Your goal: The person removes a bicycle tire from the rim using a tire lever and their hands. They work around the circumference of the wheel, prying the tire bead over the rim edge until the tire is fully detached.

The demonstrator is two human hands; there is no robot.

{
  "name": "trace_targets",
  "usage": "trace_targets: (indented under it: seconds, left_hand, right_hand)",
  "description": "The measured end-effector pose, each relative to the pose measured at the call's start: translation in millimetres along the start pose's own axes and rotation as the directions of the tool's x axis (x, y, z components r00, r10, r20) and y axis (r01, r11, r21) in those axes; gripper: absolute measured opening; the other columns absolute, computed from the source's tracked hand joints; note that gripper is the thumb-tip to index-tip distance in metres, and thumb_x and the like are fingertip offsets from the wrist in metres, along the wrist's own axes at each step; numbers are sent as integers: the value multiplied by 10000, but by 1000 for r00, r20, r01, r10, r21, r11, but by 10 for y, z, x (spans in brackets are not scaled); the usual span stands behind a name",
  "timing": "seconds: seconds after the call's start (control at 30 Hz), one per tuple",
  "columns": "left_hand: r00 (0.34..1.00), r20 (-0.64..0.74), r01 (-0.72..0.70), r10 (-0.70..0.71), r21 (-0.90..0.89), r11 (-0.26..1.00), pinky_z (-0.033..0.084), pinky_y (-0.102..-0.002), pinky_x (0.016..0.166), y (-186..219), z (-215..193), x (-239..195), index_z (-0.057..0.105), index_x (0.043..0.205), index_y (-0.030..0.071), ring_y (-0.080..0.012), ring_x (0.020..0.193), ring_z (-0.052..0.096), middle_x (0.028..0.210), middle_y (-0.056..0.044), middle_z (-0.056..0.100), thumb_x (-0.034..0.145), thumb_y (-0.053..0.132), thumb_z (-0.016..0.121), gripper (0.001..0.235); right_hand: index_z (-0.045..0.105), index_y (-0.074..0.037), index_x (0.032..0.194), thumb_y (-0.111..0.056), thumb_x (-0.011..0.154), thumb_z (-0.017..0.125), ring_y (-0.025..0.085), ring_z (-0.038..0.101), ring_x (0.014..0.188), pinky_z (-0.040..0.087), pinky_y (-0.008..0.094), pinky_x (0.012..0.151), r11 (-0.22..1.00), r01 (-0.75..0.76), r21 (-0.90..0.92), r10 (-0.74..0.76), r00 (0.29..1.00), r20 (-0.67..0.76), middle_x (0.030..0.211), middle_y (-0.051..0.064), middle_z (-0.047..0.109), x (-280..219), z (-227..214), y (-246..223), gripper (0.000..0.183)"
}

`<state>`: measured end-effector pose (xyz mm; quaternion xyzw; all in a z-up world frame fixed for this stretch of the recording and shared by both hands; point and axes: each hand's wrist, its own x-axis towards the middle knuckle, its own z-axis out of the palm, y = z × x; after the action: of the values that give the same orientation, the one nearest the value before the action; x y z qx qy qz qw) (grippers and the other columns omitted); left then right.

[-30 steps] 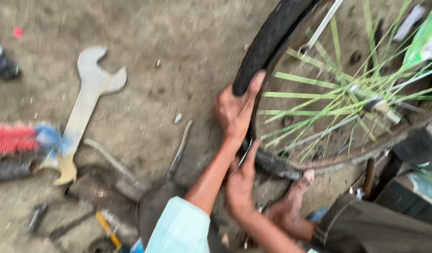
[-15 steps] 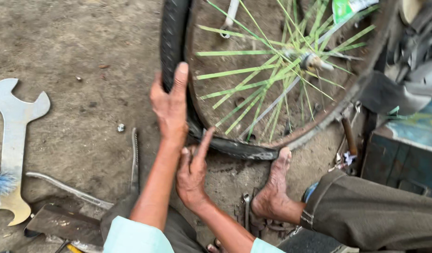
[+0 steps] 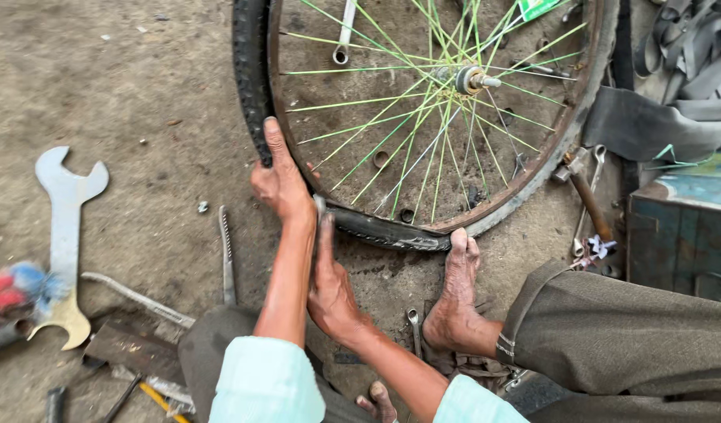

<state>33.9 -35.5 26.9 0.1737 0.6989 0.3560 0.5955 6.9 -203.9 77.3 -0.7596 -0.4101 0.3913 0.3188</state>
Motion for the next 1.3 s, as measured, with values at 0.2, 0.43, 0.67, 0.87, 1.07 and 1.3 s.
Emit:
trace_targets:
  seconds: [0.2,0.43,0.67,0.87,1.07,1.3]
  left_hand:
    - [999,-23,-41,41,25,999,520,-358,380,-6,-90,-2,643,684,34,-190,401,599,523,-72,582,754,717,715,690]
    - [997,50,-52,57,-80,995,541,-358,394,5,-108,27,622,701,1,-187,413,611,529,-69,586,765,709,735,719]
    - [997,57,-37,43,-112,993,539,-364,370,-127,-107,117,655,715,25,-175,410,598,561,-48,601,740,687,757,670]
    - [994,105,-7,22,-143,990,523,-358,372,-73,-91,100,620,724,26,-170,414,578,557,-53,557,776,666,767,658]
    - [993,117,-5,24,-156,988,483,-347,371,-50,-124,147,635,719,32,-170,395,572,547,-46,598,764,667,755,648]
    - [990,135,-17,33,-119,993,505,-345,373,-62,-141,171,630,697,37,-166,400,597,527,-44,574,781,671,736,648]
  right_hand:
    - [2,-143,1673,-156,977,487,295,640,641,528,470,582,925,-212,-314,260,958,121,748,154,647,-169,-113,198,848]
    - [679,-66,1099,-254,1015,620,224,648,866,518,361,792,976,-50,-212,20,990,-142,928,101,661,140,-1283,543,214]
    - [636,-45,1066,-208,994,645,279,621,878,489,420,800,901,-171,-398,203,978,39,905,125,630,349,-1498,858,178]
    - [636,-58,1031,-214,976,642,361,647,901,492,483,798,828,-103,-552,184,978,94,878,158,648,457,-1433,775,165]
    - [624,-35,1105,-80,929,539,357,665,827,524,482,703,735,239,-634,-116,966,230,915,152,681,520,-1522,496,201]
    - [629,-60,995,-323,1062,475,247,572,597,486,463,567,799,-187,-572,416,859,300,721,113,652,999,-1794,80,312]
